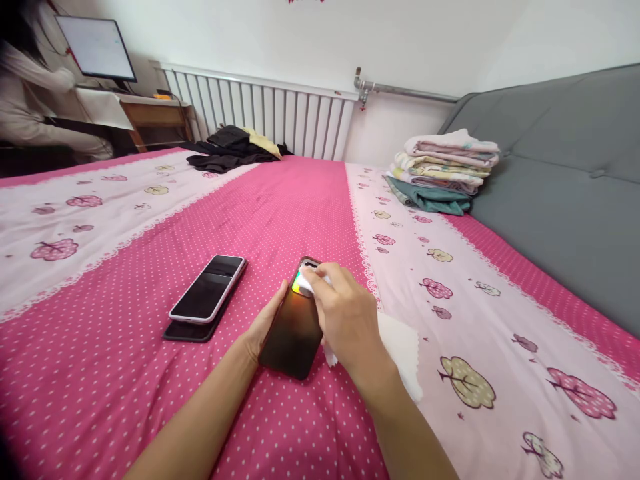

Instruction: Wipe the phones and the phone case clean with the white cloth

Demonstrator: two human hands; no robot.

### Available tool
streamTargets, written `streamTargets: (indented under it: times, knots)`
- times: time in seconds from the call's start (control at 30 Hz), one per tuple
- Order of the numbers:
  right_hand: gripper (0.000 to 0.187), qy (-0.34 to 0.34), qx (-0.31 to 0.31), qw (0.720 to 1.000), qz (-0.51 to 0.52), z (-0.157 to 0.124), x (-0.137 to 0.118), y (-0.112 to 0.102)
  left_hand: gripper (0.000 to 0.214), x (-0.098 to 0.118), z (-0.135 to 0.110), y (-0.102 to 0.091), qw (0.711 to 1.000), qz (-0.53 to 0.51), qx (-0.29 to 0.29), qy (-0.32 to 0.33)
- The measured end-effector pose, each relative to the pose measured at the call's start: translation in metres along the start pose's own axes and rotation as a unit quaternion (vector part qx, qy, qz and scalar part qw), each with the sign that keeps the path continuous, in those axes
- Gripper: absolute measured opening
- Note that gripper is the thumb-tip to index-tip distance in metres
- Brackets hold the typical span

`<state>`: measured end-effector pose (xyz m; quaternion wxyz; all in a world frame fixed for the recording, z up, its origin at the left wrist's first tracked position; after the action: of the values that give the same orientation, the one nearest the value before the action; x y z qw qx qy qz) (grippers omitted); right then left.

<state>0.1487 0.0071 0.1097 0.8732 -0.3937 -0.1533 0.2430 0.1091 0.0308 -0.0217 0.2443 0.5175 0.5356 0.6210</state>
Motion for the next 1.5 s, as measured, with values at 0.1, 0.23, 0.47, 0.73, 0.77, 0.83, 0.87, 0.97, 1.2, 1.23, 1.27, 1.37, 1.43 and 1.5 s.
streamTargets:
  times: [0.1, 0.23, 0.47, 0.73, 0.77, 0.83, 0.87, 0.97, 1.2, 1.23, 1.27, 1.37, 1.43, 1.5]
  knots:
    - [0.033, 0.033, 0.005, 0.999, -0.020, -0.002, 0.007, -0.003, 0.063, -0.004, 0.000, 0.009, 0.999, 0.013, -0.029, -0.017]
    - [0.034, 0.041, 0.005, 0.999, -0.028, -0.004, 0.009, -0.004, 0.063, -0.005, 0.001, 0.008, 0.999, 0.012, -0.034, -0.027]
    - [0.032, 0.053, -0.008, 0.998, -0.029, -0.005, 0.008, -0.004, 0.066, -0.006, 0.001, 0.005, 0.998, 0.000, -0.036, -0.049]
    - [0.032, 0.024, -0.058, 0.998, 0.016, -0.004, 0.000, 0.004, 0.055, 0.007, -0.003, 0.003, 0.999, -0.045, -0.006, 0.011]
    - [0.032, 0.014, -0.059, 0.998, 0.016, -0.004, -0.002, 0.004, 0.055, 0.007, -0.003, 0.002, 0.999, -0.047, -0.002, 0.014]
    - [0.032, -0.004, -0.053, 0.999, 0.008, -0.003, -0.004, 0.005, 0.055, 0.006, -0.003, 0.001, 0.999, -0.048, 0.009, 0.009]
    - [0.032, -0.011, -0.048, 0.999, 0.004, -0.003, -0.005, 0.005, 0.056, 0.005, -0.002, 0.000, 0.999, -0.046, 0.013, 0.002]
    - [0.032, -0.022, -0.034, 0.999, -0.003, -0.002, -0.007, 0.004, 0.053, 0.002, 0.000, 0.000, 0.999, -0.045, 0.022, -0.003]
    - [0.033, 0.010, -0.013, 1.000, -0.013, 0.000, -0.002, -0.002, 0.053, -0.006, 0.001, 0.008, 0.999, -0.044, -0.007, -0.025]
    - [0.033, 0.018, -0.011, 1.000, -0.017, 0.000, 0.000, -0.003, 0.053, -0.008, 0.000, 0.008, 0.998, -0.050, -0.007, -0.033]
    - [0.034, 0.024, -0.010, 0.999, -0.020, -0.001, 0.001, -0.003, 0.054, -0.009, 0.000, 0.007, 0.998, -0.055, -0.007, -0.040]
    - [0.035, 0.040, -0.009, 0.999, -0.017, -0.001, 0.006, -0.004, 0.057, -0.012, 0.000, 0.006, 0.997, -0.055, -0.009, -0.051]
    - [0.035, 0.053, -0.008, 0.999, -0.005, -0.002, 0.008, -0.004, 0.055, -0.012, 0.001, 0.004, 0.997, -0.063, -0.011, -0.049]
    - [0.033, 0.067, -0.004, 0.998, 0.006, -0.003, 0.011, -0.004, 0.051, -0.012, 0.003, 0.001, 0.996, -0.080, -0.014, -0.045]
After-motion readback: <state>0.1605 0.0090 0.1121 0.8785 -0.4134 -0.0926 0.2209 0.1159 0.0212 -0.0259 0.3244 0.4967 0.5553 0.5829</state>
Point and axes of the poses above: each hand's wrist, its own z-axis towards the middle knuckle, its own y-axis out of the palm, x = y × z, the point moved 9 cm from there along z, towards the middle knuckle, and after that the axes turned 13 degrees about -y, right-handed, at the moved point
